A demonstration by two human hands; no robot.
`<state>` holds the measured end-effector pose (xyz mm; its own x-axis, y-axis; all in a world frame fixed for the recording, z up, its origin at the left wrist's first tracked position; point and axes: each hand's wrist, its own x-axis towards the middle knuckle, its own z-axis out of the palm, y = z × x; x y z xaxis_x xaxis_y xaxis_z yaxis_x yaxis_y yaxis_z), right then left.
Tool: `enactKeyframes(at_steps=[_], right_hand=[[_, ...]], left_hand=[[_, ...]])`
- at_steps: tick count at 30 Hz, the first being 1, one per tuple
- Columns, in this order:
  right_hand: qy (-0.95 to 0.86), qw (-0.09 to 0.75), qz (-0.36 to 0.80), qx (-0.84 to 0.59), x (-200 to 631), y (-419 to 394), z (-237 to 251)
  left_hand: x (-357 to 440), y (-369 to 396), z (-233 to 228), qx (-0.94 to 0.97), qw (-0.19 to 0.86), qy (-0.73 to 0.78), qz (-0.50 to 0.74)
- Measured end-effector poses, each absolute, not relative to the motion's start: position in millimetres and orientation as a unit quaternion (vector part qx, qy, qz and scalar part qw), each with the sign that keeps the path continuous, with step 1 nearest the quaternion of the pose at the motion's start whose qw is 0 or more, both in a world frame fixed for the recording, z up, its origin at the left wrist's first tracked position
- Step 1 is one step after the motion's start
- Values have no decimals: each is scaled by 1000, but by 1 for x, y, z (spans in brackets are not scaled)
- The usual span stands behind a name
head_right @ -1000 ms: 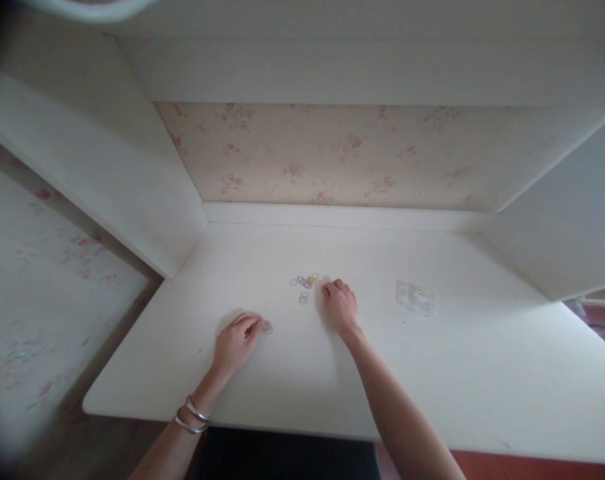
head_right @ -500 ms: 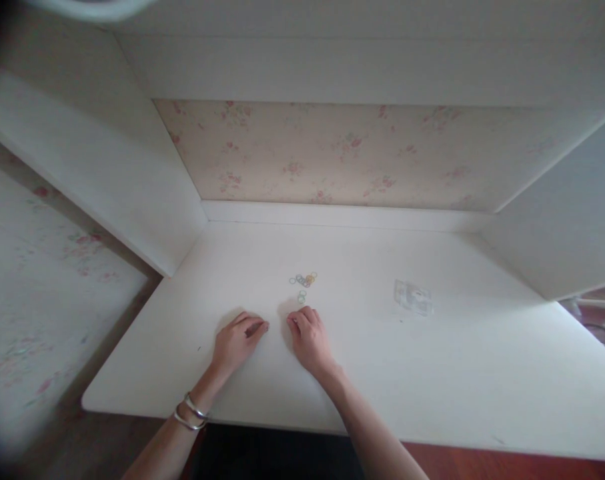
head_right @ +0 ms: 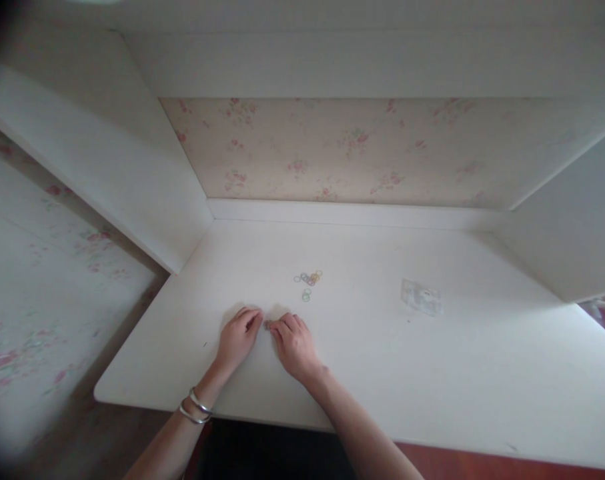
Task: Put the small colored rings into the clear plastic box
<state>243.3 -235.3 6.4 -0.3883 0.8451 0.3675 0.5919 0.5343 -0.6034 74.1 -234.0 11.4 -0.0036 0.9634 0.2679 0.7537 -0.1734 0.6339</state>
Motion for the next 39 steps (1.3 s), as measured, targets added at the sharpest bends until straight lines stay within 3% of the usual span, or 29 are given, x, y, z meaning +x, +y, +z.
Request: enactKeyframes(at_steps=[15,22,26,30,39], right_hand=[[-838,278,136,-449,230,-231,10],[-761,362,218,-491,246,-227,10],[-712,367,225,-555,273,-206,7],[-705,314,165,-614,309,-171,9],[-749,84,103,-649,335,-119,19]], left_hand=[[68,-233,12,634,216,626,399],[68,-233,12,633,223,625,398],[68,-232,11,637,225,625,392],[68,-231,11,645,216,622,388],[67,-233,11,654,205,624,374]])
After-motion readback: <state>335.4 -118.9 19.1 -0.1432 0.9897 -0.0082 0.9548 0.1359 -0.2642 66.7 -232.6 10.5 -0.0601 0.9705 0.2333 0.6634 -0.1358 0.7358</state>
